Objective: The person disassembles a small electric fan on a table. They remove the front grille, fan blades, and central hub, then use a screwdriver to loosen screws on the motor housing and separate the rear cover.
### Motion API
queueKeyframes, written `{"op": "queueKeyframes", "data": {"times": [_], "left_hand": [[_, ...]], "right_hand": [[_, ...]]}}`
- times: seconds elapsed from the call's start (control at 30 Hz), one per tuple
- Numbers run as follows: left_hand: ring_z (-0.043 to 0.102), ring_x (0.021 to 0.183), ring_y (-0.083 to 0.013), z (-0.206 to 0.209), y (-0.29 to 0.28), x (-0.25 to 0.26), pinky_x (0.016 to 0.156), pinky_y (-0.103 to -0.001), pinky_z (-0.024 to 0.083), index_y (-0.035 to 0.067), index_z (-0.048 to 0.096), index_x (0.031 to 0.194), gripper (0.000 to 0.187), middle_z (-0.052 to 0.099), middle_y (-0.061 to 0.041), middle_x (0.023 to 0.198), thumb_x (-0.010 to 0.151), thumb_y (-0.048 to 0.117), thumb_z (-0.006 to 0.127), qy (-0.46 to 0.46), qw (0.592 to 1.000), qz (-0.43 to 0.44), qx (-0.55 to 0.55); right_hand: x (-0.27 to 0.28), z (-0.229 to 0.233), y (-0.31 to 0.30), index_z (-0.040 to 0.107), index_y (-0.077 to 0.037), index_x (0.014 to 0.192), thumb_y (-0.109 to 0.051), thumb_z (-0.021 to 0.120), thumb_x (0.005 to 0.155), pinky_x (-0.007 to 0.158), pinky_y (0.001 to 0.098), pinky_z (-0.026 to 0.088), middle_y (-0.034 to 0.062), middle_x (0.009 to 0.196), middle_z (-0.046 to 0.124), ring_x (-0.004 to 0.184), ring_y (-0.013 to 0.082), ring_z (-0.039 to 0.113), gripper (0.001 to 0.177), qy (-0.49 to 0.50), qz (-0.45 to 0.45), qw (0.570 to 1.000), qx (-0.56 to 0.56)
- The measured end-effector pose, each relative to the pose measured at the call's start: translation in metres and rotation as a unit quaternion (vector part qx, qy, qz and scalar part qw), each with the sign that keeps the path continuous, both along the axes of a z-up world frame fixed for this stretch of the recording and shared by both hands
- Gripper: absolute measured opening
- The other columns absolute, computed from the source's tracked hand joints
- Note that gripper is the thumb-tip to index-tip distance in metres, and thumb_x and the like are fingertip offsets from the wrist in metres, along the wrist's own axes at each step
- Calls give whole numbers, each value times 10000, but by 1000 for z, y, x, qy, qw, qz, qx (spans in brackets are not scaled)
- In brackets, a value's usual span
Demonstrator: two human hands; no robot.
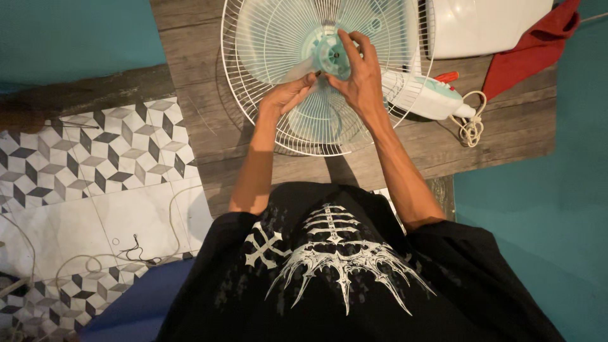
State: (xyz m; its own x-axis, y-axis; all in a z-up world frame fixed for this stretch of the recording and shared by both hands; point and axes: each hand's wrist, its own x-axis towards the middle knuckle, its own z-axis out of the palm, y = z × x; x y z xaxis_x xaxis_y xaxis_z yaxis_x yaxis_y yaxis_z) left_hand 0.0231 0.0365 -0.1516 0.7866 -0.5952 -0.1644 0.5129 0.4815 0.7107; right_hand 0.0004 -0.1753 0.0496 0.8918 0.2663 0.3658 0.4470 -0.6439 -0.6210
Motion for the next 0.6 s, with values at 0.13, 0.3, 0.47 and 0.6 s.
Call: {"op": "queueKeyframes", "data": {"times": [0.13, 0.3, 0.47, 0.6], "left_hand": [[487, 1094, -106, -18, -3, 5, 974, -238, 381, -36, 494, 1504, 838, 536, -64, 1259, 892, 406, 857, 57, 998, -4, 24], [518, 949, -54, -29, -3, 6, 838, -204, 377, -37, 467, 1542, 858, 556, -13, 1179, 868, 234, 925, 100, 995, 7, 20], [469, 1024, -91, -44, -4, 9, 993, -209, 428, -11, 435, 1602, 850, 566, -26, 1356, 926, 313, 834, 21, 998, -43, 40], [401, 1330, -218, -36, -9, 10, 1157, -300, 377, -20, 309, 1623, 829, 418, -132, 1533, 1006, 335, 733, 4, 1000, -10, -19]], "right_hand": [[2, 5, 1, 530, -85, 1521, -100, 977, 741, 1035, 410, 552, 165, 1446, 517, 1237, 339, 598, 899, 1, 3, 1000, 18], [1, 18, -7, 542, -74, 1517, -112, 980, 714, 1027, 425, 544, 158, 1438, 531, 1229, 354, 602, 915, -10, 18, 1000, -6], [-4, 34, -6, 556, -80, 1517, -125, 966, 718, 1040, 418, 558, 144, 1428, 549, 1220, 338, 612, 899, -4, 13, 1000, 3], [-8, 48, -13, 550, -62, 1514, -129, 975, 729, 1049, 426, 552, 152, 1424, 547, 1263, 348, 606, 895, -13, 11, 1000, 8]]}}
